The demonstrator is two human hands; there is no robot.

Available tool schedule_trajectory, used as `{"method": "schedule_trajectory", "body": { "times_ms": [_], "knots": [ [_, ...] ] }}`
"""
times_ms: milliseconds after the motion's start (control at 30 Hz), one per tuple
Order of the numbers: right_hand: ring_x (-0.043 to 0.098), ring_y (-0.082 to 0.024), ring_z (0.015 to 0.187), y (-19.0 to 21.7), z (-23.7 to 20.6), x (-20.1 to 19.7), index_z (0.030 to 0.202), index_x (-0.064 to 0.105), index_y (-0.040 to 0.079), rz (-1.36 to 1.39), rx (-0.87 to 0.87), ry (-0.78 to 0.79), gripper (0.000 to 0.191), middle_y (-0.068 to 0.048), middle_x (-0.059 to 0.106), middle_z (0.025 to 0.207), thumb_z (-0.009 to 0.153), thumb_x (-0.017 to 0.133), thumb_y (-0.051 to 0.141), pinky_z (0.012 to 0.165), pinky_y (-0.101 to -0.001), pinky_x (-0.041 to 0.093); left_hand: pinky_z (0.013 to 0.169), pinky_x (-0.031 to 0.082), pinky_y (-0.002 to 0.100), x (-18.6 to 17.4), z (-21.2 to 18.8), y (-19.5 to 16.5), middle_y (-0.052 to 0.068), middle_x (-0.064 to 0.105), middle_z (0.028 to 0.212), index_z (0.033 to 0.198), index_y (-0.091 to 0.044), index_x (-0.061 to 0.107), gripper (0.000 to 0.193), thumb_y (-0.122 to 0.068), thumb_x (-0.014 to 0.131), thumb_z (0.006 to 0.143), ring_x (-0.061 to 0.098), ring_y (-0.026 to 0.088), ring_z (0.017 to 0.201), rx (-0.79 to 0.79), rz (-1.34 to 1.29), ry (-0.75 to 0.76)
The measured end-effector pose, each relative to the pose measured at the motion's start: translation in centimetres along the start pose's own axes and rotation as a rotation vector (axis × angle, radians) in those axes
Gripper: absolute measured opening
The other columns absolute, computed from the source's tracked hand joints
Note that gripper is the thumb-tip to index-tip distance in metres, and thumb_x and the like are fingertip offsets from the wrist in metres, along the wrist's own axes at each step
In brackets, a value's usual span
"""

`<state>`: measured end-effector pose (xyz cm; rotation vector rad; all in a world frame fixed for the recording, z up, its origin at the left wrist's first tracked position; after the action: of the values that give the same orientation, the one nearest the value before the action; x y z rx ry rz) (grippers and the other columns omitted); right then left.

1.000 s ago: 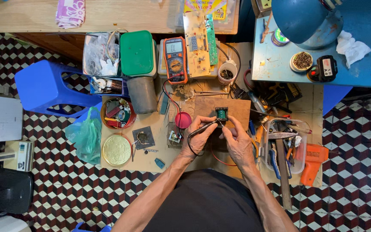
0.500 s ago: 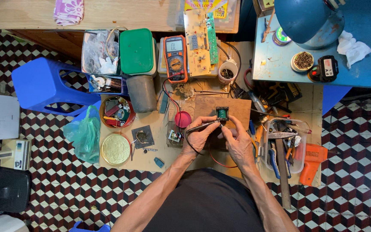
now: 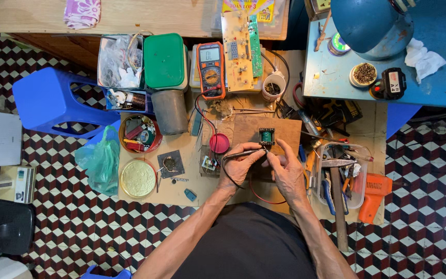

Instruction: The person holds a green circuit board and inspects it closely under a desk lamp using a magnifying glass, turning it to view different areas. They then set the board aside, pick up a small green electronic component, and probe its terminals with multimeter test leads while checking the multimeter display.

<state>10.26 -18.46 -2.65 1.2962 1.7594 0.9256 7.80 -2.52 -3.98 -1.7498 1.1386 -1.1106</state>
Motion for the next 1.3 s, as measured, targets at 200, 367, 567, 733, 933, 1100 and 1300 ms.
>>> {"method": "schedule_trajectory", "body": {
  "times_ms": [200, 367, 567, 733, 933, 1100, 1300],
  "knots": [
    [0.053, -0.005, 0.054, 0.4, -0.3, 0.0, 0.151, 0.045, 0.005, -0.001, -0.009, 0.005, 0.059, -0.006, 0.074, 0.08, 0.098, 0.063, 0.022, 0.048, -0.0218, 0.043, 0.08, 0.057, 0.023, -0.1, 0.1, -0.1, 0.005, 0.075, 0.102, 0.113, -0.002, 0.07, 0.023, -0.014, 0.075, 0.094, 0.071, 0.009, 0.091, -0.005, -0.005, -0.062],
    [0.05, -0.004, 0.054, 0.0, -0.2, -0.6, 0.148, 0.054, 0.006, 0.002, 0.002, -0.044, 0.053, -0.005, 0.074, 0.081, 0.098, 0.062, 0.022, 0.048, -0.0221, 0.041, 0.08, 0.057, 0.022, -0.8, 0.2, -1.4, 0.004, 0.077, 0.102, 0.114, -0.002, 0.068, 0.025, -0.013, 0.074, 0.093, 0.071, 0.007, 0.092, 0.054, 0.18, -0.136],
    [0.054, -0.001, 0.066, -0.9, 1.4, -1.3, 0.141, 0.054, 0.002, 0.03, -0.06, -0.094, 0.049, -0.003, 0.07, 0.086, 0.099, 0.067, 0.023, 0.057, -0.0182, 0.044, 0.08, 0.055, 0.022, -0.1, 0.9, -1.0, 0.005, 0.075, 0.102, 0.117, -0.001, 0.066, 0.026, -0.013, 0.072, 0.095, 0.067, 0.007, 0.09, 0.064, 0.125, -0.11],
    [0.046, -0.001, 0.057, -1.8, 2.9, -1.3, 0.127, 0.066, 0.001, 0.091, 0.072, -0.121, 0.039, -0.001, 0.07, 0.086, 0.1, 0.064, 0.029, 0.048, -0.0181, 0.036, 0.081, 0.055, 0.022, 0.0, 1.7, -0.6, 0.005, 0.077, 0.102, 0.115, -0.001, 0.065, 0.026, -0.016, 0.073, 0.095, 0.068, 0.007, 0.091, 0.04, 0.172, -0.14],
    [0.04, -0.001, 0.047, -2.1, 3.5, -0.9, 0.114, 0.07, 0.003, 0.246, 0.156, -0.116, 0.03, -0.003, 0.071, 0.085, 0.097, 0.067, 0.028, 0.042, -0.0183, 0.029, 0.078, 0.054, 0.021, -0.2, 2.3, -0.3, 0.002, 0.075, 0.101, 0.114, -0.002, 0.065, 0.026, -0.018, 0.072, 0.095, 0.066, 0.005, 0.09, 0.03, 0.136, -0.099],
    [0.04, -0.001, 0.047, -3.0, 4.0, -1.7, 0.107, 0.07, 0.002, 0.346, 0.173, -0.166, 0.026, -0.004, 0.071, 0.082, 0.099, 0.068, 0.027, 0.042, -0.0192, 0.028, 0.071, 0.05, 0.021, 0.6, 2.9, -0.3, 0.001, 0.07, 0.092, 0.114, -0.002, 0.066, 0.026, -0.019, 0.073, 0.096, 0.06, 0.004, 0.082, -0.006, 0.161, -0.031],
    [0.044, -0.003, 0.048, -2.8, 4.5, -3.1, 0.108, 0.071, 0.004, 0.36, 0.122, -0.215, 0.026, -0.004, 0.072, 0.084, 0.098, 0.066, 0.027, 0.043, -0.0205, 0.032, 0.077, 0.051, 0.02, 2.2, 4.8, 0.0, -0.001, 0.07, 0.096, 0.116, -0.003, 0.065, 0.027, -0.021, 0.071, 0.096, 0.061, 0.004, 0.087, -0.007, 0.104, 0.05]
  ]
}}
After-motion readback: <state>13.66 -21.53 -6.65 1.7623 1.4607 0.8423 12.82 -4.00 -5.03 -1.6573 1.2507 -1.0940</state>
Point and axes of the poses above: each hand's wrist, its own z-axis towards the middle knuckle, its own x-axis out of the palm, y = z × x, the point moved 7 cm from there along z, towards the middle knuckle
